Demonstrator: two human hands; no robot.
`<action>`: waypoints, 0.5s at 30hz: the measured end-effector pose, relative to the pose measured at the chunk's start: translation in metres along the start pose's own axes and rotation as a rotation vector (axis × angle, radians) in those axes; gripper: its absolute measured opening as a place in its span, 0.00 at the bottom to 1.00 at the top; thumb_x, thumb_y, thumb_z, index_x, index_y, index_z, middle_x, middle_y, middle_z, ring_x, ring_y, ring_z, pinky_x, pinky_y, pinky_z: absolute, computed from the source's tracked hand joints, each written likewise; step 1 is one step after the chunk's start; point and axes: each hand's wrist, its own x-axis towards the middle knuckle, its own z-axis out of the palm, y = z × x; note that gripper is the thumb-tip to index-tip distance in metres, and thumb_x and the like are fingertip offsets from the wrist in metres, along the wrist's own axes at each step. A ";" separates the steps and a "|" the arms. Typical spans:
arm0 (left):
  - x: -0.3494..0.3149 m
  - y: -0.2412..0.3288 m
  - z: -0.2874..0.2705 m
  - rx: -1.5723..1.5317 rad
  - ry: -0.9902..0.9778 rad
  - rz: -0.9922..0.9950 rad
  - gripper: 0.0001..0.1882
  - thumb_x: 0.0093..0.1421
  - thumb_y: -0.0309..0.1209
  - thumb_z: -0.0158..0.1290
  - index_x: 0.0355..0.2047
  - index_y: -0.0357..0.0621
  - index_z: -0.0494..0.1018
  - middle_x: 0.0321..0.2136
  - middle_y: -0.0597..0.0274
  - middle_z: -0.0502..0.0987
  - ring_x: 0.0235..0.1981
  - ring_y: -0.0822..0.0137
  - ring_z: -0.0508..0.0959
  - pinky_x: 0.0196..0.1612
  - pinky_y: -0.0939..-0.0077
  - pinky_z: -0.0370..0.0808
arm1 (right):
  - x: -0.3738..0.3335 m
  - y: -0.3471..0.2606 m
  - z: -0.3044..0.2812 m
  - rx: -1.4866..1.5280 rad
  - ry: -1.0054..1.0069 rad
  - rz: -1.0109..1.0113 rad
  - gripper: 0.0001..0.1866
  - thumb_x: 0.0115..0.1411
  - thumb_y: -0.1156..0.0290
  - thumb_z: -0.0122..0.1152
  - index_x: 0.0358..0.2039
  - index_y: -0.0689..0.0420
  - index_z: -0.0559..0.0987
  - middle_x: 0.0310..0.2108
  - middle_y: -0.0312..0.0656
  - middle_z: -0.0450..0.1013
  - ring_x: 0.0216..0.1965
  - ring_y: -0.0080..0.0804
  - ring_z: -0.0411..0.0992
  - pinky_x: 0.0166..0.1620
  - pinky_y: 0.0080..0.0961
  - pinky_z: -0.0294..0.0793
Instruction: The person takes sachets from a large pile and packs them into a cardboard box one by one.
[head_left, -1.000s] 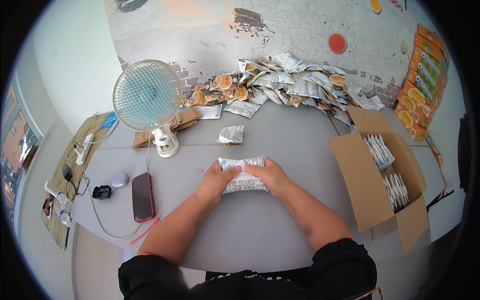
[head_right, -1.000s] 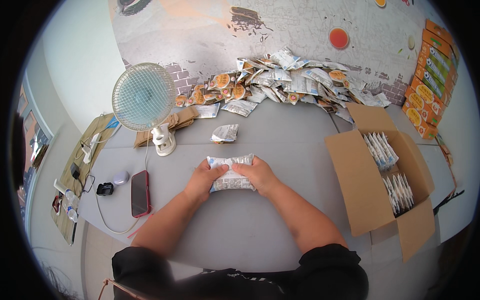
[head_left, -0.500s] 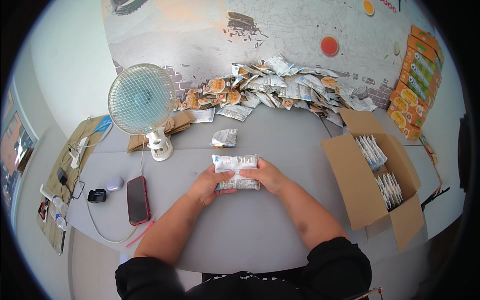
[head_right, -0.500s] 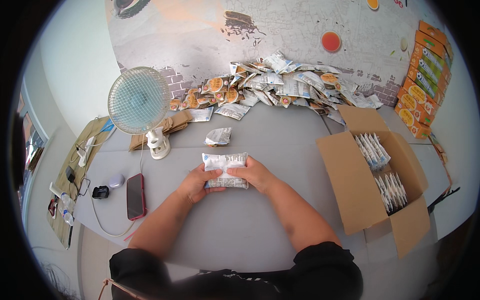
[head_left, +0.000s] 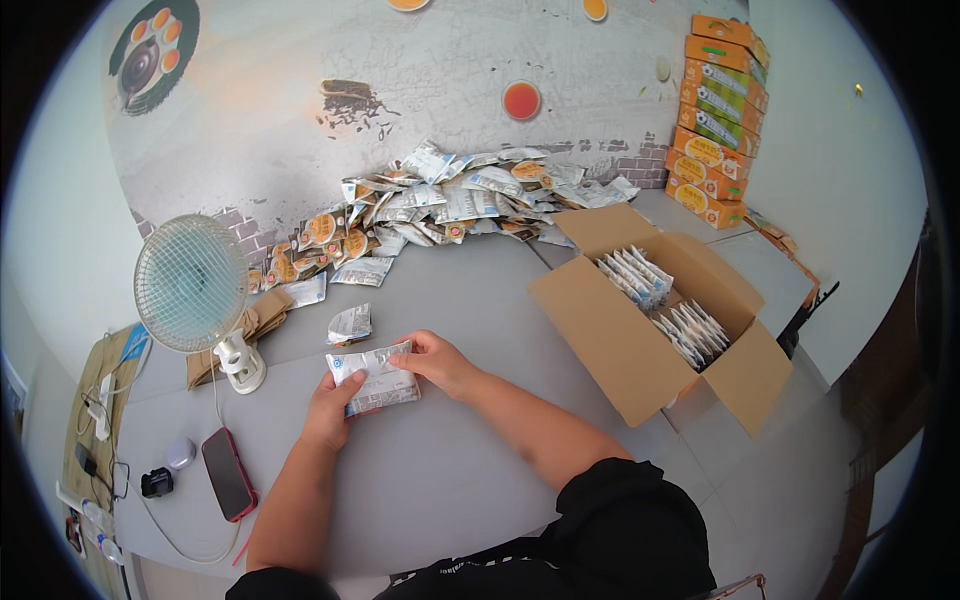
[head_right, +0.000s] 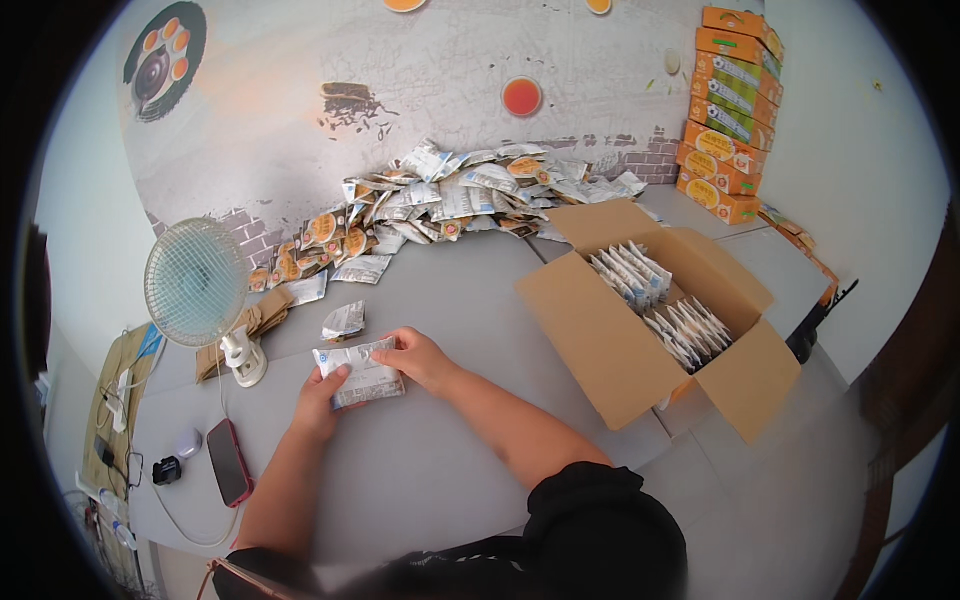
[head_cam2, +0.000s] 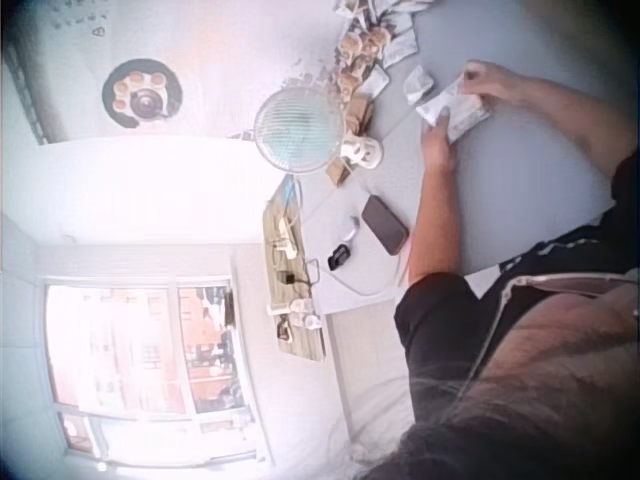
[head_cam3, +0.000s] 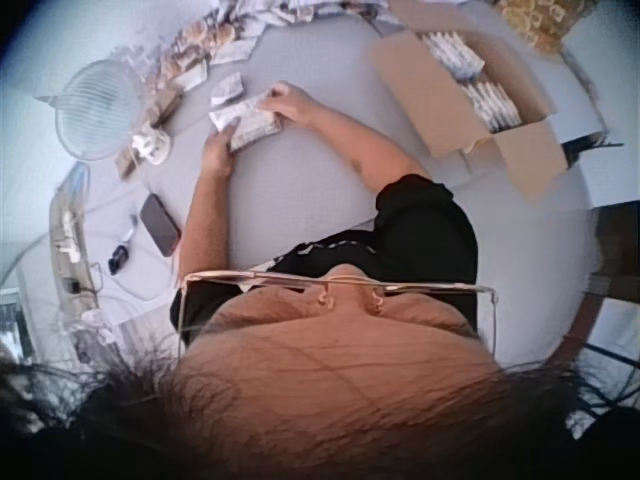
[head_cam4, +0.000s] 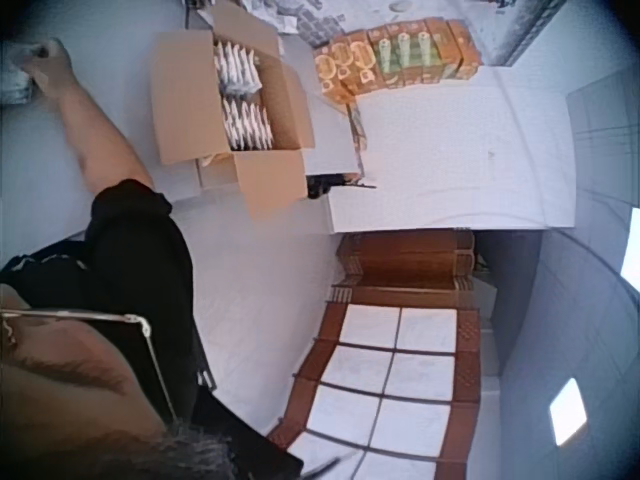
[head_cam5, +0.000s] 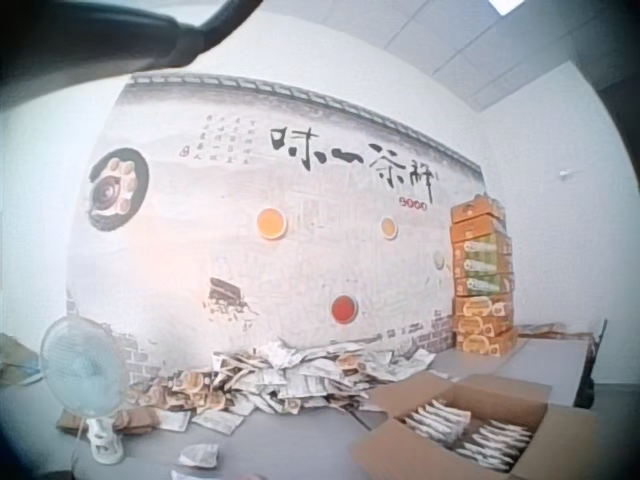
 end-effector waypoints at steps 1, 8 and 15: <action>0.002 -0.001 0.000 0.025 -0.018 0.025 0.20 0.60 0.34 0.58 0.50 0.42 0.68 0.42 0.59 0.77 0.42 0.64 0.79 0.41 0.66 0.80 | -0.002 -0.002 -0.007 -0.170 0.012 -0.085 0.21 0.59 0.65 0.65 0.50 0.61 0.73 0.44 0.41 0.74 0.47 0.28 0.71 0.49 0.28 0.73; -0.004 -0.015 0.000 0.178 -0.123 0.202 0.17 0.61 0.35 0.60 0.46 0.40 0.73 0.40 0.67 0.78 0.40 0.74 0.76 0.45 0.76 0.73 | -0.039 -0.052 0.004 -1.047 -0.141 -0.163 0.24 0.54 0.57 0.66 0.47 0.58 0.76 0.40 0.46 0.76 0.44 0.41 0.74 0.47 0.34 0.73; -0.014 -0.020 0.018 -0.059 -0.258 0.253 0.31 0.68 0.56 0.39 0.48 0.38 0.70 0.41 0.54 0.78 0.42 0.62 0.78 0.49 0.66 0.73 | -0.095 -0.117 -0.001 -1.285 -0.183 0.008 0.18 0.56 0.56 0.62 0.40 0.55 0.79 0.34 0.45 0.76 0.38 0.44 0.74 0.43 0.38 0.72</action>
